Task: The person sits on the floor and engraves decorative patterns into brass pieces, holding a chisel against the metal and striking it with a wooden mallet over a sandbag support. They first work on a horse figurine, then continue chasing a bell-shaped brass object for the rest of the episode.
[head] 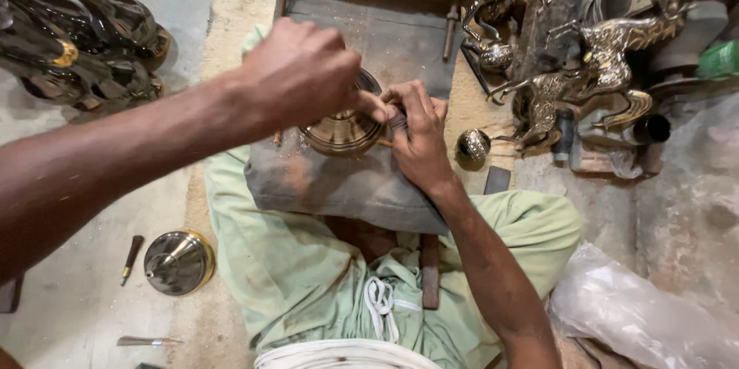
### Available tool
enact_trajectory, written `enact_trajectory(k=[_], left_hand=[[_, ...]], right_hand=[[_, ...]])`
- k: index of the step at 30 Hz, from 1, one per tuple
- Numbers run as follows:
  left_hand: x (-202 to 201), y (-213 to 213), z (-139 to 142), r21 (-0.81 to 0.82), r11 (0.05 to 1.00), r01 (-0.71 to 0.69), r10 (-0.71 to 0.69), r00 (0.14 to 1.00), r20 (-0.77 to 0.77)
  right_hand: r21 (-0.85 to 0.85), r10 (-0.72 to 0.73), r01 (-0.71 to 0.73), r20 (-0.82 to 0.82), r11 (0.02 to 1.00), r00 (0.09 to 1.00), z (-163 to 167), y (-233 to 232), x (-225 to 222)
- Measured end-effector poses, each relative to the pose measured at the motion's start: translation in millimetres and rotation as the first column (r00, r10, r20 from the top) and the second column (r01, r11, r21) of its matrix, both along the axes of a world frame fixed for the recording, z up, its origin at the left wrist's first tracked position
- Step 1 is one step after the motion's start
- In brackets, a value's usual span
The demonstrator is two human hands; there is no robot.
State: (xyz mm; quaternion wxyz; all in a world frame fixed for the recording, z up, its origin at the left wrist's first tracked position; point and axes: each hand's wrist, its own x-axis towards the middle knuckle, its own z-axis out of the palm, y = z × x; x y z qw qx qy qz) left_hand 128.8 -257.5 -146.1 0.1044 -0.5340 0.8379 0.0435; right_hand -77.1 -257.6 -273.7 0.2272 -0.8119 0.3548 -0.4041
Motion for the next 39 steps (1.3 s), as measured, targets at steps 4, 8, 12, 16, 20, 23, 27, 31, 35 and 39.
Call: enact_trajectory(k=[4,8,12,16,20,23,27,31,35,39], left_hand=[[8,10,5,-0.061,0.998,-0.03,0.021,0.989,-0.149],[10,11,-11,0.118,0.97,-0.212,0.229,0.961,-0.153],[13,9,-31,0.188,0.923,-0.335,0.374,0.898,-0.233],[17,11,-48,0.139,0.888,-0.439,0.455,0.789,-0.414],[24,11,-59,0.204,0.854,-0.479,0.511,0.696,-0.505],[27,12,-62,0.219,0.857,-0.467,0.505,0.675,-0.538],[27,12,-53,0.209,0.854,-0.477,0.504,0.653,-0.566],[57,29,-31,0.251,0.844,-0.474,0.482,0.462,-0.745],[137,77,-22,0.348,0.678,-0.647,0.584,0.188,-0.79],[186,107,-67,0.407,0.39,-0.826,0.687,-0.033,-0.726]], right_hand=[[0.096,-0.043,0.032,0.115,0.995,0.992,-3,2,-3],[0.132,-0.047,0.018,0.217,0.991,0.975,-4,3,-4],[0.105,-0.058,0.039,0.19,0.994,0.98,-2,4,-2],[0.115,-0.059,0.037,0.199,0.993,0.978,-2,6,-1],[0.266,-0.092,0.026,0.236,0.964,0.967,-4,5,1],[0.165,-0.046,0.007,0.233,0.986,0.971,-6,4,1],[0.169,-0.034,-0.013,0.276,0.986,0.961,-9,3,2],[0.21,-0.028,-0.039,0.309,0.977,0.951,-12,2,2],[0.214,-0.041,-0.024,0.291,0.976,0.956,-16,-1,2],[0.227,-0.02,-0.052,0.302,0.973,0.953,-18,-3,3]])
